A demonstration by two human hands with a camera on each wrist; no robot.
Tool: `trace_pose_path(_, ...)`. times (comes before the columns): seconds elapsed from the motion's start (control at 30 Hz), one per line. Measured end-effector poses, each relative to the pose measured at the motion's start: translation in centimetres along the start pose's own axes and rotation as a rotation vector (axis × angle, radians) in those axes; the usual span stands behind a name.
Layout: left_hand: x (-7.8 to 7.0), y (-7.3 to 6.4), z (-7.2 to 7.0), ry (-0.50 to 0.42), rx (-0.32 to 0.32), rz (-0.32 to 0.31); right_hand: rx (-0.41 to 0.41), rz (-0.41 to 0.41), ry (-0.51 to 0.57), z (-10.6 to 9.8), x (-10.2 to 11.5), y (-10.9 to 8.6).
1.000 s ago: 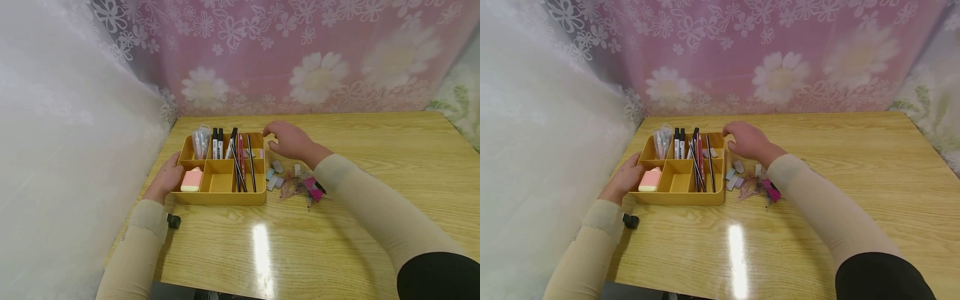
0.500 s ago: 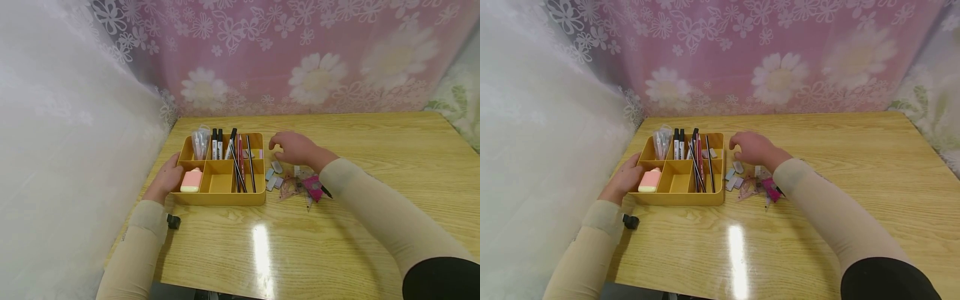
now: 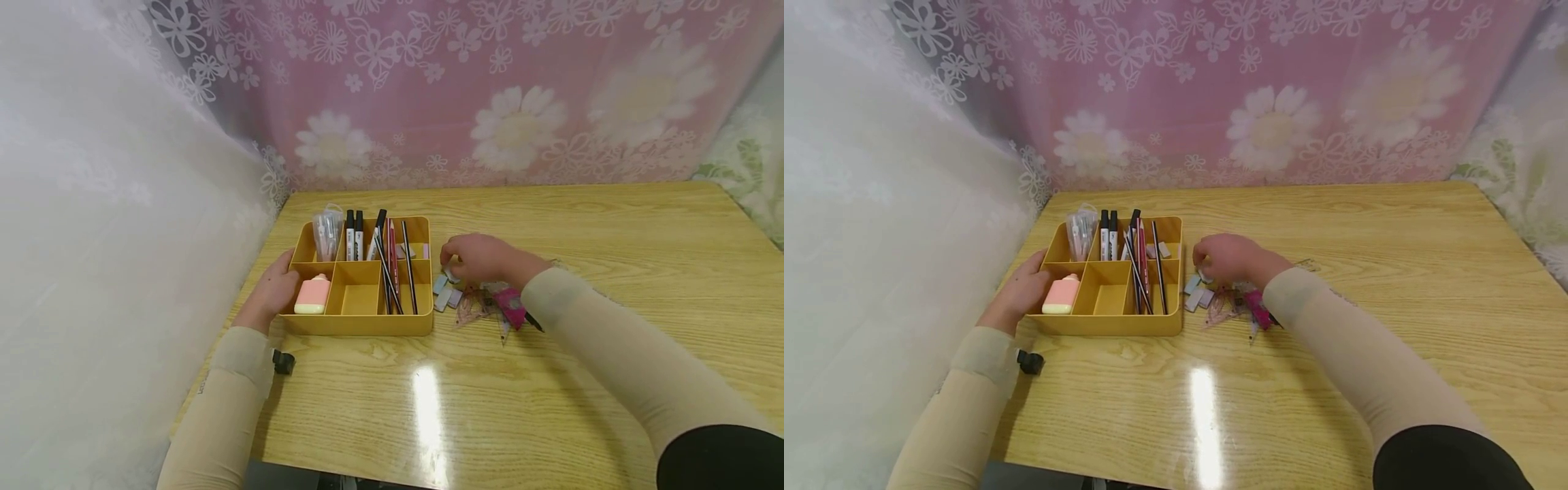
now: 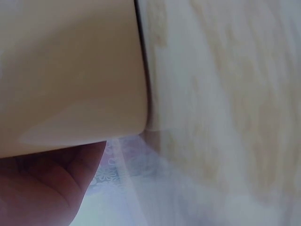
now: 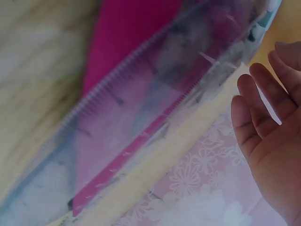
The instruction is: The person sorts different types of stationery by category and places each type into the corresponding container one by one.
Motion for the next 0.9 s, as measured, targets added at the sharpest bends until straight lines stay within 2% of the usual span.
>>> trace_pose_path(0.1, 0.01, 0.01, -0.02, -0.001, 0.002, 0.0, 0.018, -0.019, 0.001, 0.32, 0.1, -0.23)
trace_pose_path(0.3, -0.02, 0.07, -0.12, 0.012, 0.001, 0.018, 0.046, 0.001, 0.019, 0.57, 0.02, -0.43)
trace_pose_path(0.57, -0.15, -0.06, -0.17, 0.022, 0.005, 0.016, 0.04, -0.009, -0.089, 0.7, 0.59, -0.19)
trace_pose_path(0.9, -0.06, 0.02, -0.16, 0.011, 0.0, 0.014, 0.034, 0.002, -0.14, 0.94, 0.94, -0.11)
Point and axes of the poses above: each hand's wrist, its own y-axis towards the middle knuckle, its own z-axis out of the palm, x = y × z, the point moved 6 cm from there along y, towards the middle knuckle, and after that the axes turned 9 degrees about -y, right-handed, at the moved point
